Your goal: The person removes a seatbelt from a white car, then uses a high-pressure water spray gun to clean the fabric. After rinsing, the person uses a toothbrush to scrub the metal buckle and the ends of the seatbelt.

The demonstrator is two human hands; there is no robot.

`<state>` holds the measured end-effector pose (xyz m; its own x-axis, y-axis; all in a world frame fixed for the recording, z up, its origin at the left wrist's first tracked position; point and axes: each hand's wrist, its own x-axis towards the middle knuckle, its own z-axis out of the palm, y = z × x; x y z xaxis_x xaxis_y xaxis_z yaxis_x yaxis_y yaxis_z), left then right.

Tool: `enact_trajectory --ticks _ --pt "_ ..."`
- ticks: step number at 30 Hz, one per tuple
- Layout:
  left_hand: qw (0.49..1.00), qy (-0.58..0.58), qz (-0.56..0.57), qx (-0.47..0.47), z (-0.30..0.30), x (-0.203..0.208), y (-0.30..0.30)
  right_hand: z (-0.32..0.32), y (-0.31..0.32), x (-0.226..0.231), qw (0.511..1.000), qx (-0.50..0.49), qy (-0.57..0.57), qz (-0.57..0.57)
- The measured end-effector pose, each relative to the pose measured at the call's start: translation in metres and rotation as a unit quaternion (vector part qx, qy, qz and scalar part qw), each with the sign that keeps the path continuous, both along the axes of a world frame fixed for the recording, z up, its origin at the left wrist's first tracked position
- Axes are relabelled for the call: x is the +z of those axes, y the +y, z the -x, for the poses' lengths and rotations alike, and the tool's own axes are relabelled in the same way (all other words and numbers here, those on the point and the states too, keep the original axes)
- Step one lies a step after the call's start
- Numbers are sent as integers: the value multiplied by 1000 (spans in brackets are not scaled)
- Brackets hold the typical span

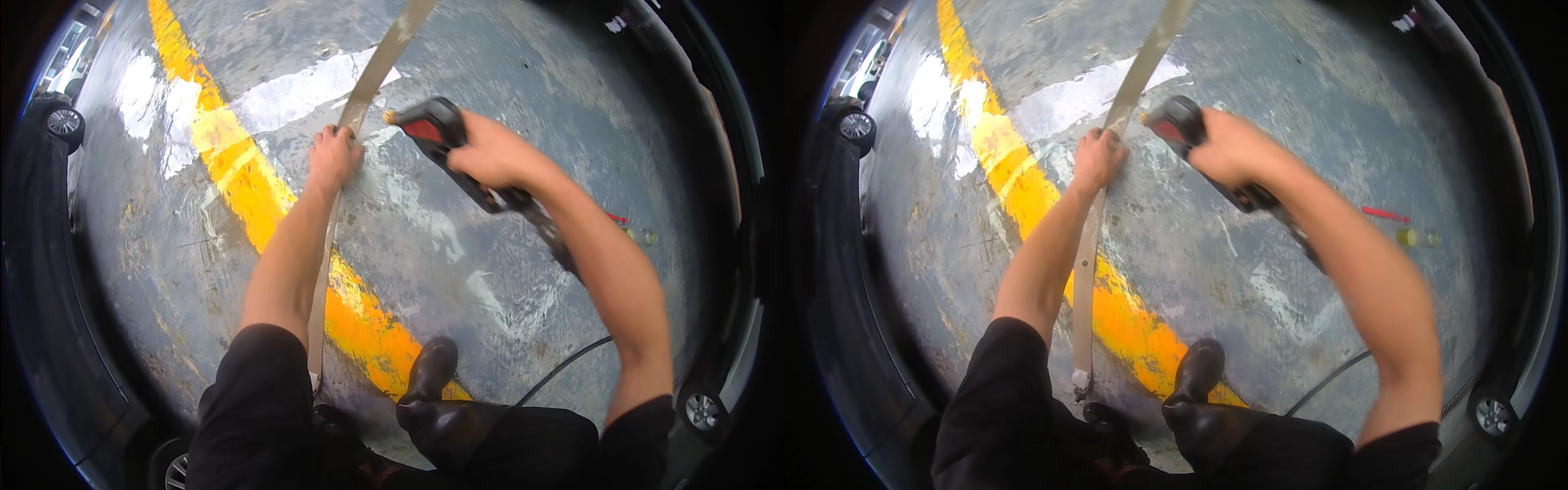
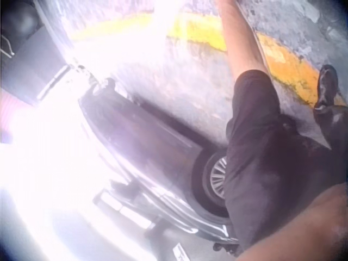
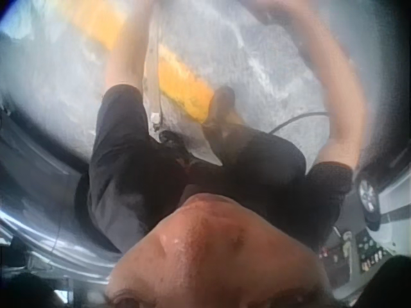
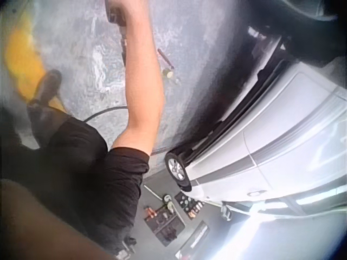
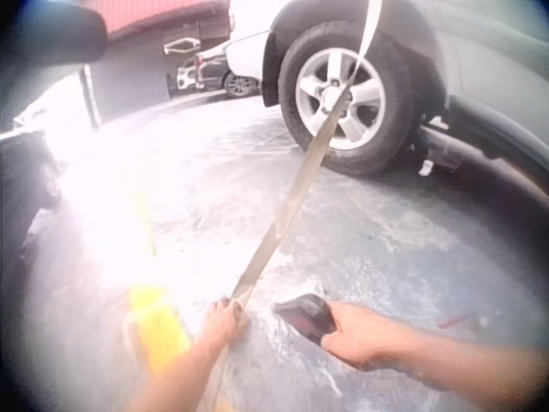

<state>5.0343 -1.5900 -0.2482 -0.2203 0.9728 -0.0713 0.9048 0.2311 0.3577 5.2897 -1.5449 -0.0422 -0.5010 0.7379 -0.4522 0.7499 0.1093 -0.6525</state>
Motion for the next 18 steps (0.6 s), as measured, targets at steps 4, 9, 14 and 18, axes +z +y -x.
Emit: enact_trajectory --ticks 4,9,14,18 --pt "998 -20 -46 -47 -5 -4 -33 79 30 -51 999 -12 -32 36" --pt "998 -13 -29 -45 11 7 -116 118 15 -102 996 2 -88 14" --pt "999 -16 24 -27 15 14 -194 107 20 -109 994 -19 -110 19" --pt "994 -58 32 90 19 8 -216 103 -7 -91 997 -6 -70 -33"
